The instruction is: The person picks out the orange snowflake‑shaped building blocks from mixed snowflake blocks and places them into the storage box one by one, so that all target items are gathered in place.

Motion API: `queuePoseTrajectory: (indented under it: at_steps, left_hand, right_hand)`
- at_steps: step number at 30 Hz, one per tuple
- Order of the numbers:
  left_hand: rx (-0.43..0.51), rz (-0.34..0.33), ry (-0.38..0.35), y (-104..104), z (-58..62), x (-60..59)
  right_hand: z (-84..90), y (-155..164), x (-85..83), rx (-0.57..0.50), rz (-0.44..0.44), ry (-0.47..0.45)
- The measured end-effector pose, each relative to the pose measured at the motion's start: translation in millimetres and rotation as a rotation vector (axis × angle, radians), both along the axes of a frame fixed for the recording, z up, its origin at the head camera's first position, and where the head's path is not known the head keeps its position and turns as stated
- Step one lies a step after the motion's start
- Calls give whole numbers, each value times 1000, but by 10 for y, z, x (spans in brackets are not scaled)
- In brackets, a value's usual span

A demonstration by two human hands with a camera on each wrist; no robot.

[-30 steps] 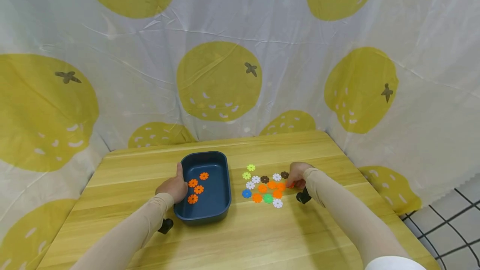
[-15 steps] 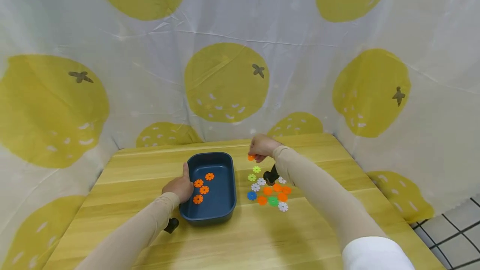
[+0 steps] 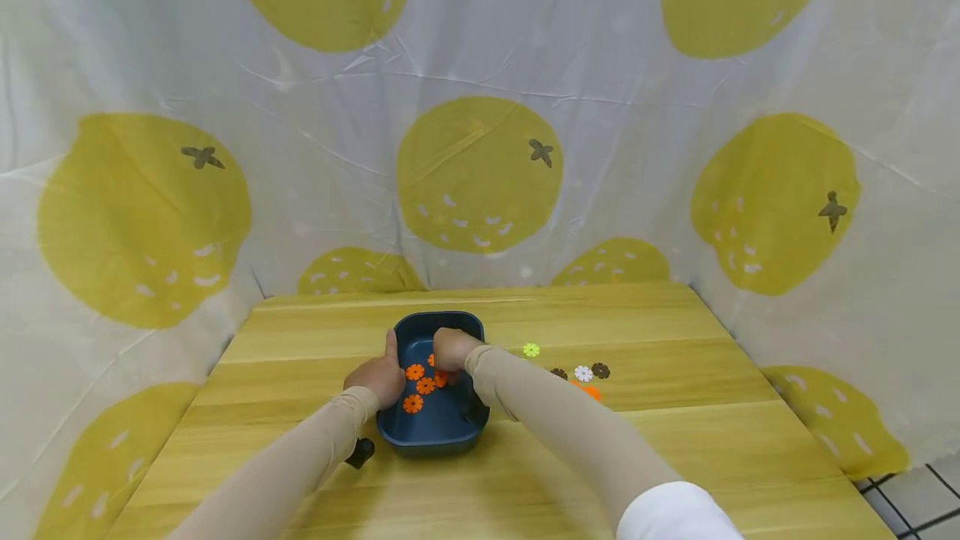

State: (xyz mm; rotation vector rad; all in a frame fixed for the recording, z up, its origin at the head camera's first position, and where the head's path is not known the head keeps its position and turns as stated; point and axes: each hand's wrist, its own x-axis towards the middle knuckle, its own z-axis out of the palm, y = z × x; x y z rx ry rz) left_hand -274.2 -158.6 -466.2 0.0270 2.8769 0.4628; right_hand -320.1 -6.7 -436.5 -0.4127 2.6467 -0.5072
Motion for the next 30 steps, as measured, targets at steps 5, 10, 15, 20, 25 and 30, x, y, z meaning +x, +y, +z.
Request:
queuePoseTrajectory:
  at_steps: [5,10,15,20,25,30]
  left_hand:
    - [6,4,-15,10,-24,-5]
    - [4,-1,-20,8,-25,-3]
    - [11,1,-15,11,0,-7]
    - [8,-4,-16,6,11,-17]
    - [4,-1,-27,-11,2,-32]
    - [9,3,-38,-5,-7,-51]
  right_hand:
    - [-57,3,87,-7,-22,-17]
    - [95,107,100,-46,17,7]
    - [330,381,-34,-178,-36,32]
    - [457,893,-212,-192,-117,1]
    - [350,1418,-215,-83,-192,-97]
    - [156,1765,-65,58,-225,-158]
